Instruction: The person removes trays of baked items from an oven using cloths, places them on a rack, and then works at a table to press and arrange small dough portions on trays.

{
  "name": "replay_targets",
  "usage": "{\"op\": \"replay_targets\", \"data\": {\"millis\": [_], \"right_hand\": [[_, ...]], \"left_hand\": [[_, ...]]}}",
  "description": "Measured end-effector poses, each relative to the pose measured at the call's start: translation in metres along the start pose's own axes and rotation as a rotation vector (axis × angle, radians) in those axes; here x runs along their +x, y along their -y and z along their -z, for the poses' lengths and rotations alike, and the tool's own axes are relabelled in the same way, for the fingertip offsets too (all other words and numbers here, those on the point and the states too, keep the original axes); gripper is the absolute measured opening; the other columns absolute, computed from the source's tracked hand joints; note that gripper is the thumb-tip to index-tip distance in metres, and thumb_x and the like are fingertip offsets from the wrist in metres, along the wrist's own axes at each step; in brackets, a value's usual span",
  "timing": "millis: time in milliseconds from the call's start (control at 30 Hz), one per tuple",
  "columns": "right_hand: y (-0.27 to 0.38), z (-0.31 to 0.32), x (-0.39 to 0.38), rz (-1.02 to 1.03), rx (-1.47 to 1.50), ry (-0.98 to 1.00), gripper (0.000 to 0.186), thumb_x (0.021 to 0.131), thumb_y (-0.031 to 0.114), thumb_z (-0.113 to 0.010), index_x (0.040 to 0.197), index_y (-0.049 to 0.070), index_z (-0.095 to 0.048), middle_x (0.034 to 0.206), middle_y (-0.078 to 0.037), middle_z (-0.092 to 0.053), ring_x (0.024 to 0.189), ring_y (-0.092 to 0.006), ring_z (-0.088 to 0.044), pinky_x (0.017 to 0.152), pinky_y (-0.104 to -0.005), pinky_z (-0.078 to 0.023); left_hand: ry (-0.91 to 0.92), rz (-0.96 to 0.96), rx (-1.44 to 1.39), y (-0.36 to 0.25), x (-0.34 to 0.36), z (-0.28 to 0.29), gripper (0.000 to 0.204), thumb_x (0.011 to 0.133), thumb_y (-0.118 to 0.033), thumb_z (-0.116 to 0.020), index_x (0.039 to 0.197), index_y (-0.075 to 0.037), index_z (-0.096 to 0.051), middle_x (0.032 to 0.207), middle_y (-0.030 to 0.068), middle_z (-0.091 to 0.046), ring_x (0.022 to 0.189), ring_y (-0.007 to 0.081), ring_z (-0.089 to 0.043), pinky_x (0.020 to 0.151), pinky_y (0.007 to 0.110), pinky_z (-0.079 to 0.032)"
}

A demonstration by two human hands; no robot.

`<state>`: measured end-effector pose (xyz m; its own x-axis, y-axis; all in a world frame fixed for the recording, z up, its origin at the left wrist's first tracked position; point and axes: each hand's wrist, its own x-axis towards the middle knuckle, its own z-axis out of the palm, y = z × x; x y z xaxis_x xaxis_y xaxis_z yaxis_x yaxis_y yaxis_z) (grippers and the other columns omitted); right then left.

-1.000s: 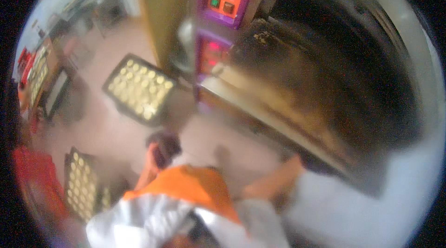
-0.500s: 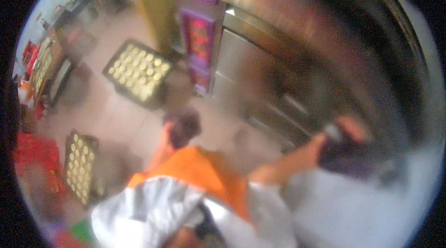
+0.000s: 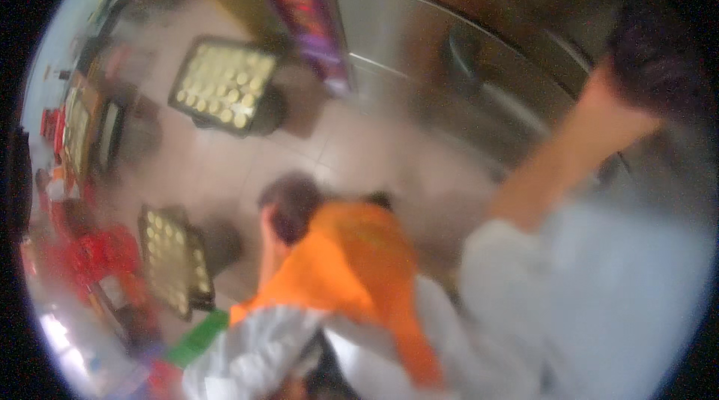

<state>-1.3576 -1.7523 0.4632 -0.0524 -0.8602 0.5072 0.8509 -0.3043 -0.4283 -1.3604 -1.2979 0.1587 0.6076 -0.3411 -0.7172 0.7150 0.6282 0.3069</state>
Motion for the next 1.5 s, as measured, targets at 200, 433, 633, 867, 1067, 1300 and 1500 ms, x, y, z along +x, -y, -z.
{"op": "replay_targets", "data": {"millis": [200,433,633,867,1067,1300,1500], "right_hand": [[-0.026,0.25,-0.3,-1.159,0.029,-0.571,0.04,0.094,0.032,-0.041,0.124,0.006,-0.046,0.128,-0.008,-0.046,0.116,-0.0237,-0.045,0.102,-0.0384,-0.033],[-0.169,0.461,-0.31,-0.895,0.175,-0.392,0.042,0.089,0.041,-0.046,0.118,0.011,-0.053,0.121,-0.005,-0.053,0.112,-0.0242,-0.048,0.1,-0.0438,-0.035],[-0.191,0.483,-0.304,-0.808,0.211,-0.577,0.054,0.081,0.056,-0.049,0.113,0.013,-0.056,0.112,-0.002,-0.056,0.102,-0.0229,-0.05,0.092,-0.044,-0.037],[-0.163,0.554,-0.435,-0.831,-0.308,-0.664,0.059,0.075,0.066,-0.05,0.11,0.019,-0.058,0.107,0.001,-0.059,0.092,-0.0217,-0.053,0.08,-0.0425,-0.042],[-0.166,0.582,-0.446,-0.845,-0.086,-0.788,0.065,0.083,0.064,-0.036,0.12,0.013,-0.051,0.121,-0.006,-0.052,0.114,-0.0266,-0.047,0.096,-0.0491,-0.037],[-0.174,0.548,-0.393,-0.911,-0.452,-0.441,0.063,0.086,0.061,-0.032,0.123,0.012,-0.049,0.125,-0.007,-0.05,0.116,-0.0276,-0.045,0.098,-0.0506,-0.034],[-0.206,0.51,-0.315,-0.864,-0.469,-0.33,0.058,0.089,0.055,-0.031,0.123,0.012,-0.049,0.126,-0.007,-0.049,0.117,-0.0276,-0.044,0.099,-0.0519,-0.032]], "left_hand": [[-0.318,0.101,0.13,0.012,0.007,0.031,0.049,0.076,-0.029,-0.053,0.115,-0.001,-0.05,0.111,0.0132,-0.058,0.1,0.0303,-0.056,0.086,0.042,-0.047],[-0.504,0.151,0.231,0.024,0.012,0.119,0.049,0.075,-0.03,-0.054,0.115,-0.002,-0.05,0.112,0.0127,-0.057,0.1,0.03,-0.055,0.086,0.042,-0.046],[-0.537,0.186,0.252,0.005,0.034,0.198,0.049,0.075,-0.03,-0.054,0.115,-0.002,-0.05,0.112,0.0124,-0.057,0.101,0.0297,-0.055,0.087,0.042,-0.046],[-0.528,0.22,0.202,-0.016,0.054,0.265,0.049,0.075,-0.031,-0.055,0.115,-0.003,-0.05,0.113,0.012,-0.057,0.101,0.0295,-0.055,0.087,0.042,-0.045],[-0.539,0.239,0.165,-0.023,0.063,0.293,0.049,0.074,-0.031,-0.055,0.115,-0.004,-0.051,0.113,0.0116,-0.057,0.101,0.0292,-0.054,0.087,0.042,-0.045],[-0.5,0.226,0.137,-0.024,0.064,0.283,0.049,0.074,-0.032,-0.056,0.115,-0.005,-0.051,0.113,0.0112,-0.056,0.102,0.0289,-0.054,0.087,0.042,-0.044],[-0.439,0.196,0.144,-0.029,0.068,0.249,0.049,0.074,-0.032,-0.056,0.115,-0.005,-0.051,0.114,0.0108,-0.056,0.102,0.0287,-0.053,0.088,0.042,-0.044]]}}
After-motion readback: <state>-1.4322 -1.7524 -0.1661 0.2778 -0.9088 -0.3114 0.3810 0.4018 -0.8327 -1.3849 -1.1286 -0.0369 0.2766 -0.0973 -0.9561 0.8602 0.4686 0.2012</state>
